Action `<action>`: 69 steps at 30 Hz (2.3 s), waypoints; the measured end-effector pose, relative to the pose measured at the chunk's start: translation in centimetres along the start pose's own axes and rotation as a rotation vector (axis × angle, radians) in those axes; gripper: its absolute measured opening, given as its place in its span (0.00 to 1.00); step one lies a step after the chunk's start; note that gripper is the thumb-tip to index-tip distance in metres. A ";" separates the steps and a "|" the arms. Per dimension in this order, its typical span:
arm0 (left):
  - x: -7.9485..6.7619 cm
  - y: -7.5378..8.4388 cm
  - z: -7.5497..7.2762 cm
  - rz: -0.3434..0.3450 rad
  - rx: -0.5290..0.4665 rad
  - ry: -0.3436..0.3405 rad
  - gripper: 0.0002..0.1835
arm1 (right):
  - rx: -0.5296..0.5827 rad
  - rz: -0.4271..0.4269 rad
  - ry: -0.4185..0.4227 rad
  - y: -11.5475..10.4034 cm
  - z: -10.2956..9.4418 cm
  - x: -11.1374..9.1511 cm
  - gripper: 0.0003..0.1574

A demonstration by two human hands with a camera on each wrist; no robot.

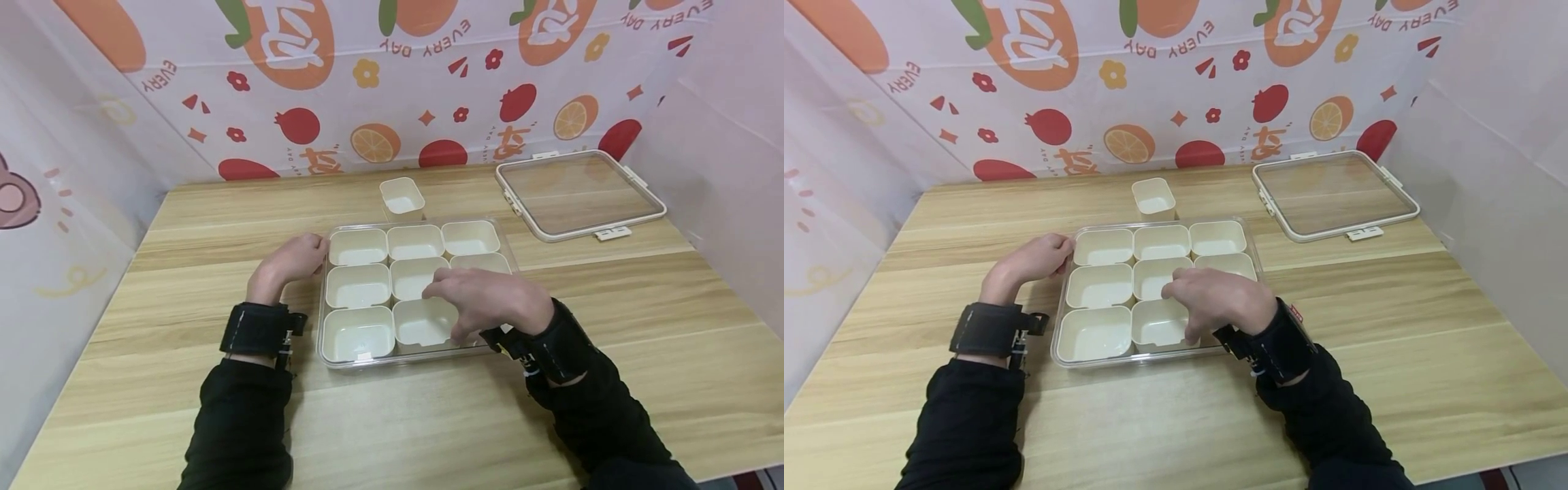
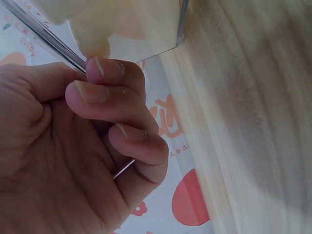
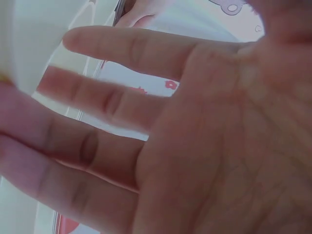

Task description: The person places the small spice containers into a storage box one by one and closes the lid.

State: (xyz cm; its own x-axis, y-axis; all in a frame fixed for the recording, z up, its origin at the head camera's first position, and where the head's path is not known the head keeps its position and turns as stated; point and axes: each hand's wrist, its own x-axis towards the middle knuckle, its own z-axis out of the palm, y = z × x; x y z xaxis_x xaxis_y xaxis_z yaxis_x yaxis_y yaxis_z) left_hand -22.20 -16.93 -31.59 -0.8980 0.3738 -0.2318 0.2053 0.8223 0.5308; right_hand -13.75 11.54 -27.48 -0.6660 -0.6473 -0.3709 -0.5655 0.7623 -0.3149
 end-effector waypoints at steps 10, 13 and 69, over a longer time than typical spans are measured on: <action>-0.1 -0.2 0.1 0.000 0.001 0.006 0.24 | 0.002 -0.001 -0.001 -0.1 0.2 0.3 0.42; -0.1 -0.2 0.1 -0.003 -0.004 0.008 0.24 | 0.006 0.005 0.001 -0.1 0.3 0.3 0.42; -0.5 0.5 -0.2 -0.123 -0.238 -0.091 0.18 | -0.018 -0.003 0.043 0.4 0.1 0.4 0.27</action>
State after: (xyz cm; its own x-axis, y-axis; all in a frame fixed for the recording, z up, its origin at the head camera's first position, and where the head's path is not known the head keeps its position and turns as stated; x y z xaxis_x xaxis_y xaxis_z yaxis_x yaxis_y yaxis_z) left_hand -21.77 -16.77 -31.02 -0.8697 0.3230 -0.3732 -0.0103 0.7441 0.6680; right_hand -14.22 11.61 -27.81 -0.6845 -0.6490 -0.3321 -0.5755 0.7607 -0.3002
